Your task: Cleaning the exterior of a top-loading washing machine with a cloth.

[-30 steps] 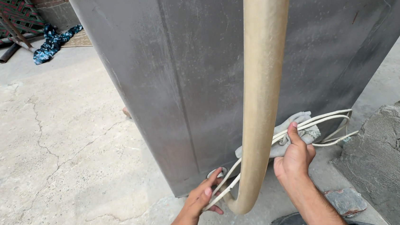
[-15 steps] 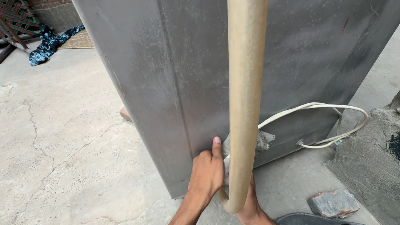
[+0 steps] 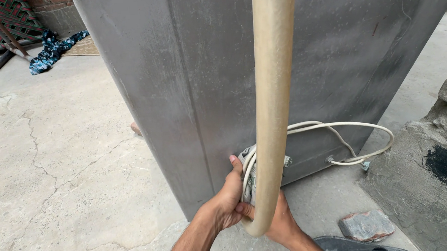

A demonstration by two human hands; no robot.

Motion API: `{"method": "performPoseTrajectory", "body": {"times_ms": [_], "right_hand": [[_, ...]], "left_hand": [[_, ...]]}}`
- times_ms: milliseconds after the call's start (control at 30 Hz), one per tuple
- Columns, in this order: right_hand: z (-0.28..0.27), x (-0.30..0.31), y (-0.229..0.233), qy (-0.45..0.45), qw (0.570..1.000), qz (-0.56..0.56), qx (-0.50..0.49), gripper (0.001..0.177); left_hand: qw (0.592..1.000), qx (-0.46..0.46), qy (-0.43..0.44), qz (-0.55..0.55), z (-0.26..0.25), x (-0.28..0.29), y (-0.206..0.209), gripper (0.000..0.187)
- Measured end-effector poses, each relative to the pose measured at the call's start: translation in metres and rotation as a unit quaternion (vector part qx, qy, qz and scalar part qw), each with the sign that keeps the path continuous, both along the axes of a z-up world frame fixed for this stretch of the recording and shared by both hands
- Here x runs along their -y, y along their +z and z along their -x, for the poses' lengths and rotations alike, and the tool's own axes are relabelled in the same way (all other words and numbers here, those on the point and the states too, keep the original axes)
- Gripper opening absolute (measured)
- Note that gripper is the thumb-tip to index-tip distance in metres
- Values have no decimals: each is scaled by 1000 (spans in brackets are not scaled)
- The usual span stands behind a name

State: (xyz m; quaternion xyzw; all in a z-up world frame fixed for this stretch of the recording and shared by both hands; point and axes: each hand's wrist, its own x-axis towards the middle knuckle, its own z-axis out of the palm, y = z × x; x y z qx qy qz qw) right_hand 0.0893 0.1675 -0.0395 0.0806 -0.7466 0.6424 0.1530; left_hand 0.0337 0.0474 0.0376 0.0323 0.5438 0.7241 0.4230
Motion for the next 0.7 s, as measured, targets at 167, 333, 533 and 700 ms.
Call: {"method": "performPoseTrajectory", "body": {"times_ms": [167, 333, 533, 700], "right_hand": [[-4, 2, 19, -46, 987, -134, -72, 45], [4, 0, -5, -99, 954, -233, -162, 37], [10, -15, 3, -123, 951, -236, -156, 34], [16, -25, -3, -117, 983, -138, -16, 26]], "left_hand": [[999, 27, 44, 9, 2, 7, -15, 74], [994, -62, 59, 61, 13, 8, -52, 79], [966, -170, -2, 196, 17, 9, -51, 108], [924, -271, -81, 256, 31, 7, -76, 104]]}}
